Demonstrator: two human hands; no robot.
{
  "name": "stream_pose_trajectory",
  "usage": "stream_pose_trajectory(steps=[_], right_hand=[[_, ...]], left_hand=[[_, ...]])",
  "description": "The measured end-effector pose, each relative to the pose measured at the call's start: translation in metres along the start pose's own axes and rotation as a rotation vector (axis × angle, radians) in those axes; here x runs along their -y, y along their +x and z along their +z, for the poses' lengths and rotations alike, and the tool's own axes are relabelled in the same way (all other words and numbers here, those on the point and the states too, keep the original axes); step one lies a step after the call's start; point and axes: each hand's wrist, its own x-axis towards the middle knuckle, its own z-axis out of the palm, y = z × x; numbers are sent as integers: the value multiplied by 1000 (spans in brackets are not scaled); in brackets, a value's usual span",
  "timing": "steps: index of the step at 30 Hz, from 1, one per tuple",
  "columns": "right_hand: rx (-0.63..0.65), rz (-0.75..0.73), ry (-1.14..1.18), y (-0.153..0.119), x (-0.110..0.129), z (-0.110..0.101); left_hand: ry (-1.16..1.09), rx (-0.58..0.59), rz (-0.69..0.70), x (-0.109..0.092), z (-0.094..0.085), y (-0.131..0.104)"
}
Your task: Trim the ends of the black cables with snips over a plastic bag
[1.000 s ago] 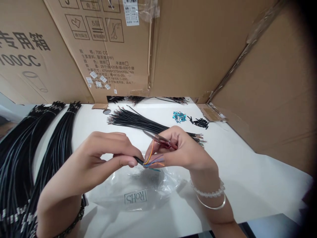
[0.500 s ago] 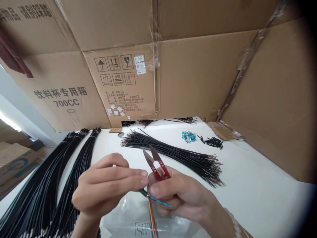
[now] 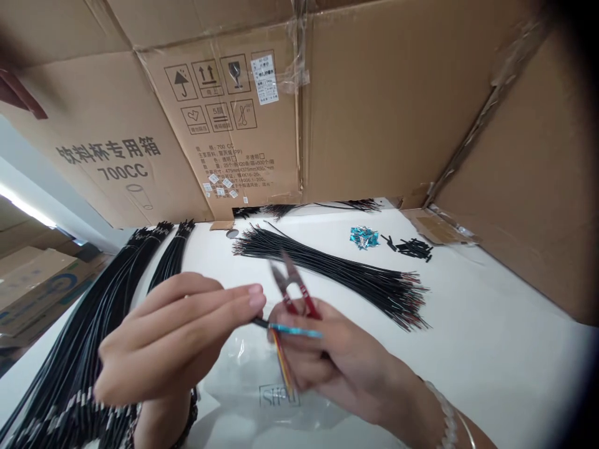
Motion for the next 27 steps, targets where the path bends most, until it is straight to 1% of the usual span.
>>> stream_pose_trajectory(steps=[2, 4, 5, 6, 7, 8, 9, 11, 13, 15, 17, 21, 27], right_hand=[[-259, -342, -256, 2, -1, -1], [-527, -761, -637, 2, -1, -4], [-616, -969, -858, 1, 0, -6], [-664, -1150, -1085, 0, 0, -8], [-672, -1280, -1309, -2, 1, -10], [-651, -1353, -1507, -4, 3, -12], [-621, -1372, -1664, -6, 4, -13], [-615, -1360, -1843, -8, 6, -14], [-639, -1375, -1940, -8, 7, -15], [-687, -1424, -2032, -7, 8, -15], [-715, -1417, -2125, -7, 8, -16], [-673, -1343, -2254, -8, 10, -16], [-641, -1382, -2300, -7, 16, -19]], left_hand=[[54, -18, 50, 6, 9, 5], [76, 14, 31, 10, 14, 7], [73, 31, 13, 11, 15, 7], [78, 42, 3, 11, 16, 7], [89, 50, 1, 11, 16, 6], [99, 56, 3, 11, 15, 6], [109, 64, 1, 11, 15, 6], [127, 71, -25, 11, 15, 6], [137, 79, -50, 11, 15, 6], [136, 90, -54, 11, 15, 6], [129, 98, -41, 10, 15, 6], [130, 105, -56, 10, 13, 5], [113, 131, -59, 11, 14, 6]])
